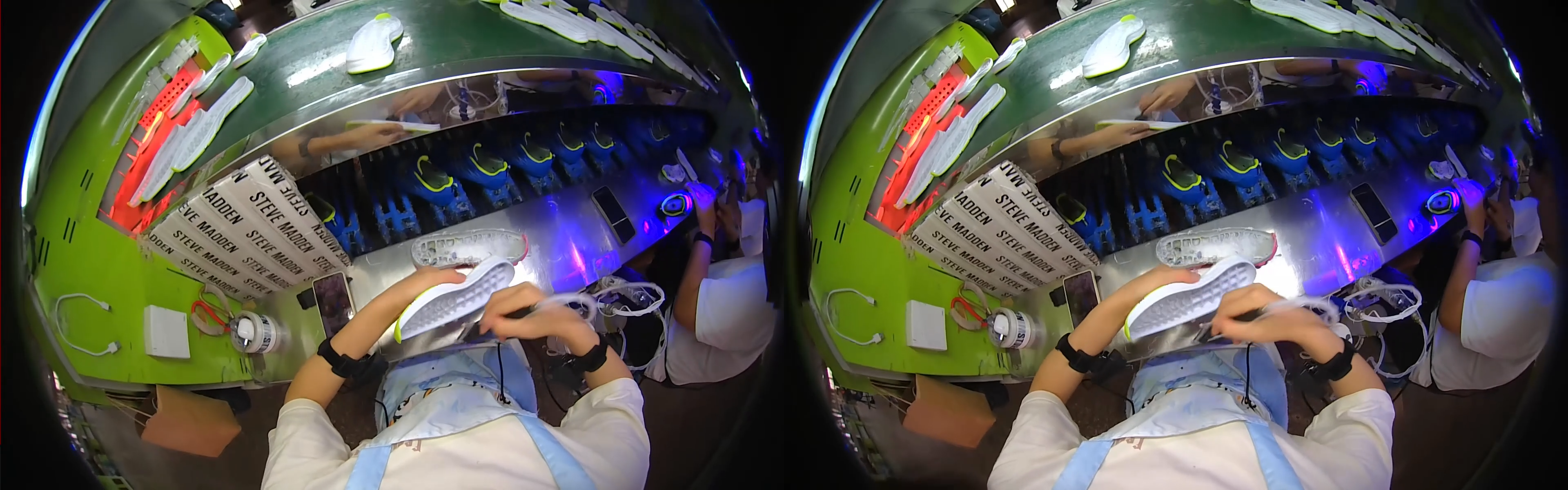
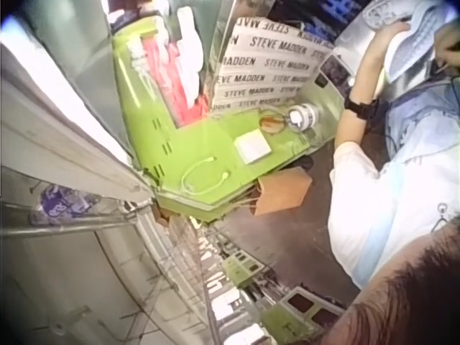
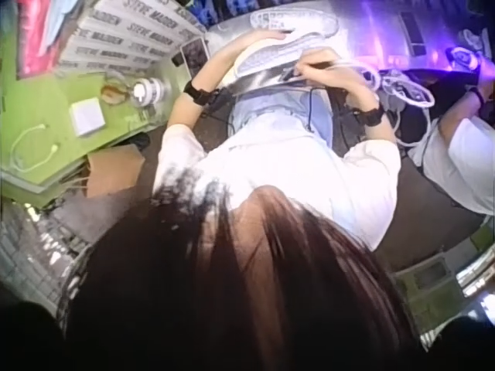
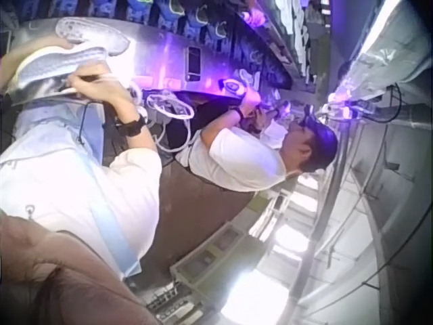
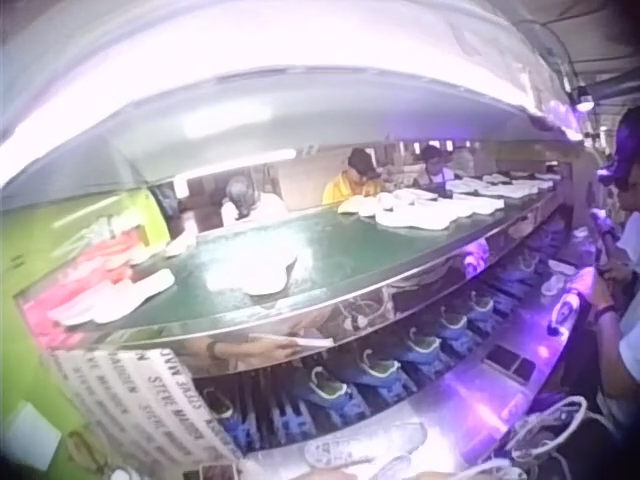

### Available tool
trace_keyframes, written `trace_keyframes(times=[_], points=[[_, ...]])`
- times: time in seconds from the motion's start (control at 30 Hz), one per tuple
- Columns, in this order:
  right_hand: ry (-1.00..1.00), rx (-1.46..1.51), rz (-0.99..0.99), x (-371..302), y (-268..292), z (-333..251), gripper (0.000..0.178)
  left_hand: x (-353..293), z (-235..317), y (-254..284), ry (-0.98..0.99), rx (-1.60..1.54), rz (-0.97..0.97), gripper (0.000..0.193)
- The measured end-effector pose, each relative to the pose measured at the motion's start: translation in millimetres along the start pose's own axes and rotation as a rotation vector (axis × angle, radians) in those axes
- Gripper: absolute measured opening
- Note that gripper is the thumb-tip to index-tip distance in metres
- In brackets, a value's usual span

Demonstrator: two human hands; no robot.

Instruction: The recorder is applying glue to the edges of shoe soles using a brush, while also managing shoe components on a conveyor belt in a factory setting.

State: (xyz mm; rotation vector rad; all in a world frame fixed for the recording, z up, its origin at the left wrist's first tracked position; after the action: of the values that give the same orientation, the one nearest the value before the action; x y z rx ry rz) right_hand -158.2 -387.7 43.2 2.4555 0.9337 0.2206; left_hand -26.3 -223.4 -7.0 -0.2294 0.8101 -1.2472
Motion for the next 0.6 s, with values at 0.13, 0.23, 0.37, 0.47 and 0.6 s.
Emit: trace_keyframes(times=[0.13, 0.23, 0.37, 0.47, 0.6], points=[[-0.013, 0.263, 0.292, -13, 1, 21, 0.012, -8, -5, 7, -0.088, 0.154, 0.096, 0.042], [-0.320, -0.027, 0.250, -22, 8, 25, 0.012, -17, -12, 2, -0.238, 0.249, 0.129, 0.040], [-0.010, 0.046, 0.870, -22, 15, -4, 0.015, -25, 3, -21, -0.196, -0.189, 0.037, 0.041], [0.190, -0.130, 0.677, -9, 7, -32, 0.019, -41, 48, -34, -0.408, -0.510, 0.014, 0.043], [0.467, 0.342, 0.925, -3, 8, -42, 0.025, -95, 142, -6, -0.762, -0.790, -0.649, 0.046]])
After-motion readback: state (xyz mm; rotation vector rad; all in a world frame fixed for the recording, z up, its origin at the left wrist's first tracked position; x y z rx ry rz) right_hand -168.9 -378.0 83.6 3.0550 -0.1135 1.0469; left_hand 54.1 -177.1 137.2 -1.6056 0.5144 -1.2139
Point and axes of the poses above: each hand's wrist, its own x-axis towards the middle knuckle, its own y-axis out of the back of the hand, z = x × y, the point moved 1 cm from there along x, towards the middle knuckle, and after that the axes turned 11 degrees about -z, right-handed, at the moved point
